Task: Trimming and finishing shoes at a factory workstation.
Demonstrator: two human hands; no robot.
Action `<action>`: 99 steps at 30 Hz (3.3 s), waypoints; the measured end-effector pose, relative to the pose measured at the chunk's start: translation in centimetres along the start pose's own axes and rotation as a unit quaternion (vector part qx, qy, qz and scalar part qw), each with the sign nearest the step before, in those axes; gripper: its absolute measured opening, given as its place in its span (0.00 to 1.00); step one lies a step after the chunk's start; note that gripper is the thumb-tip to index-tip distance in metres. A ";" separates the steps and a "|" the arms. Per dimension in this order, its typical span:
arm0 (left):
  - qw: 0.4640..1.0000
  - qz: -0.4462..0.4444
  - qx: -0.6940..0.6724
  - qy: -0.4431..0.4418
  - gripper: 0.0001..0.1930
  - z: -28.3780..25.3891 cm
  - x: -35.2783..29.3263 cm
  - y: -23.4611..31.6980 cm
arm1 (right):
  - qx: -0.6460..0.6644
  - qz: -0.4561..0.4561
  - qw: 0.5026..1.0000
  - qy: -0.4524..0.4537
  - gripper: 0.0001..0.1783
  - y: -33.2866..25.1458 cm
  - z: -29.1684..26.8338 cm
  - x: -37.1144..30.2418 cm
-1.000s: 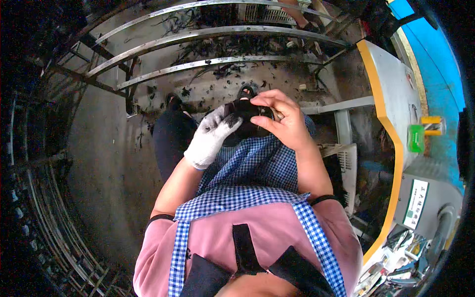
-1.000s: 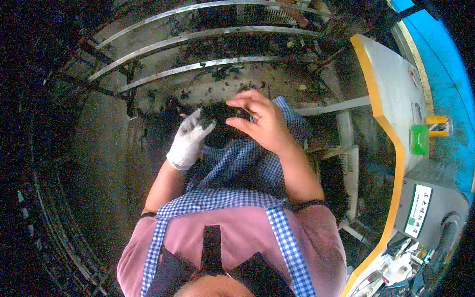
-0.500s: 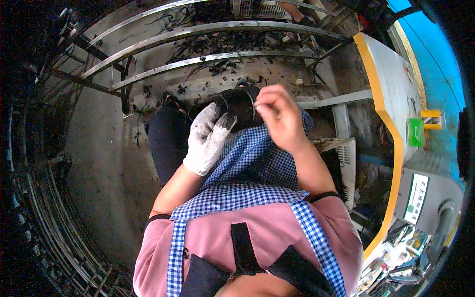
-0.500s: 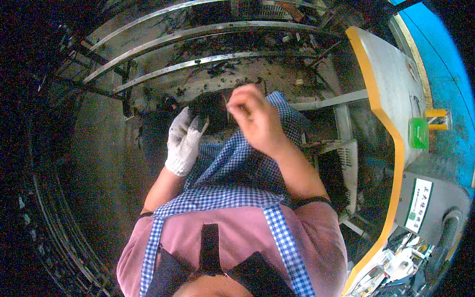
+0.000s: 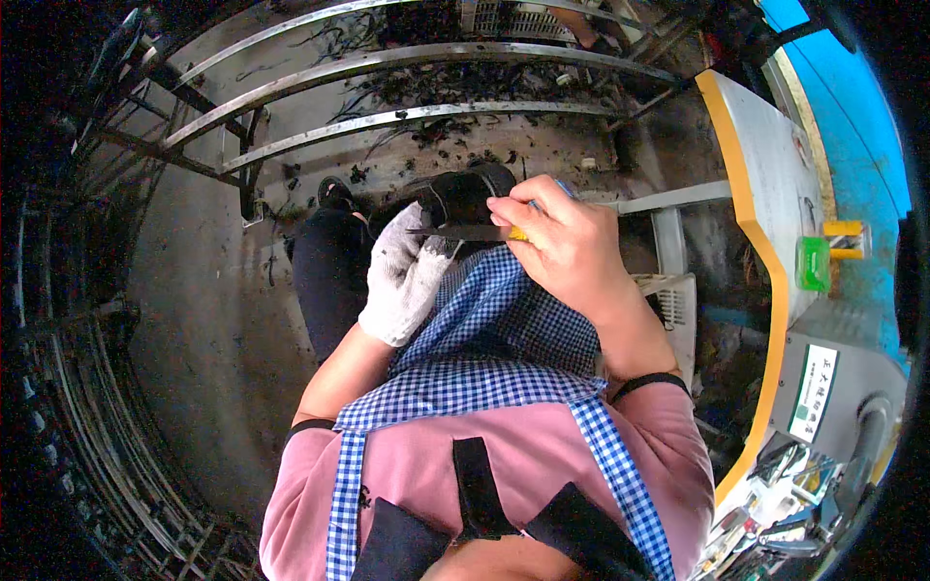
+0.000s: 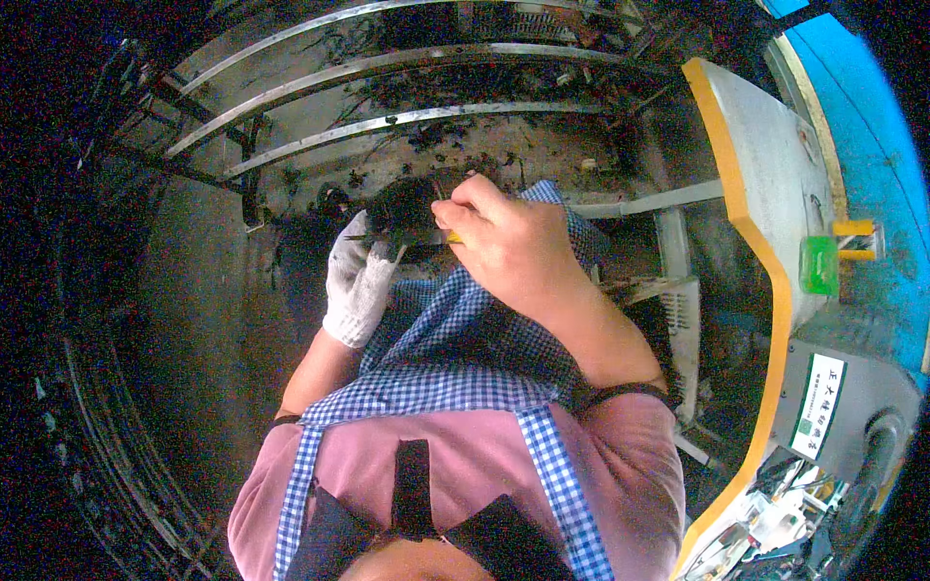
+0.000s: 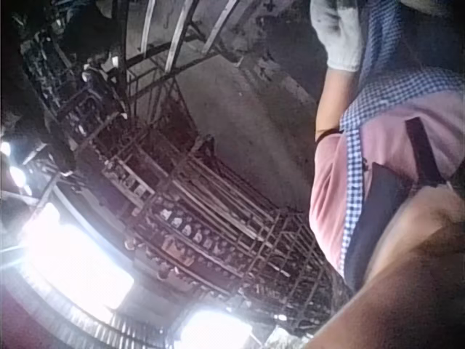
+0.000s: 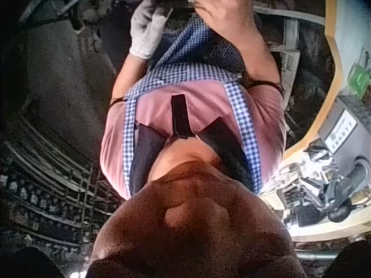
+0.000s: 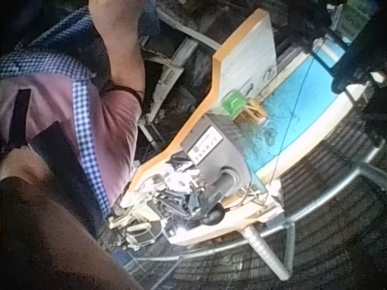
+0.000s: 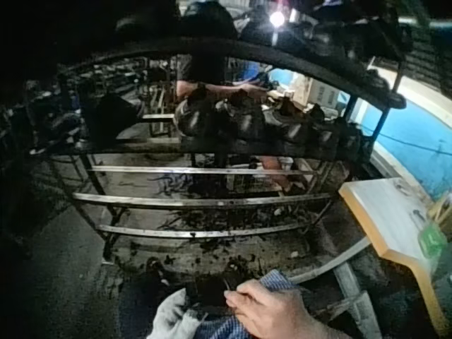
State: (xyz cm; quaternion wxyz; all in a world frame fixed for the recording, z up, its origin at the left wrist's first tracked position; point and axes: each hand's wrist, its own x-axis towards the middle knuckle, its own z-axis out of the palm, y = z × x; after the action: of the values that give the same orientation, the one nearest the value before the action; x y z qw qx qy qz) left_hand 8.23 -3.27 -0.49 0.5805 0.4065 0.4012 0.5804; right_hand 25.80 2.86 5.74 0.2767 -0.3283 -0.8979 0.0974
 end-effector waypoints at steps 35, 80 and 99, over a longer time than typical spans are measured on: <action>0.977 0.126 0.170 0.038 0.13 -0.9 0.1 -2.5 | -0.053 -0.044 0.978 -0.196 0.14 0.6 -1.0 3.9; 0.802 0.288 0.449 -0.268 0.16 0.3 0.3 4.7 | 0.782 0.408 0.470 0.040 0.31 4.9 9.5 -9.9; 0.992 0.076 -0.059 0.082 0.39 -3.9 -0.7 6.6 | 0.527 0.443 0.717 -0.108 0.29 5.7 11.5 -11.8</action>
State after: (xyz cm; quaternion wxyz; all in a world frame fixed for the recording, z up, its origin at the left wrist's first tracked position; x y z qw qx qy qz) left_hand 2.32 -3.98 4.33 0.5228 0.3520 0.3807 0.6767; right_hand 29.85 -0.28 -10.87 0.2311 -0.4768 -0.4766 0.7015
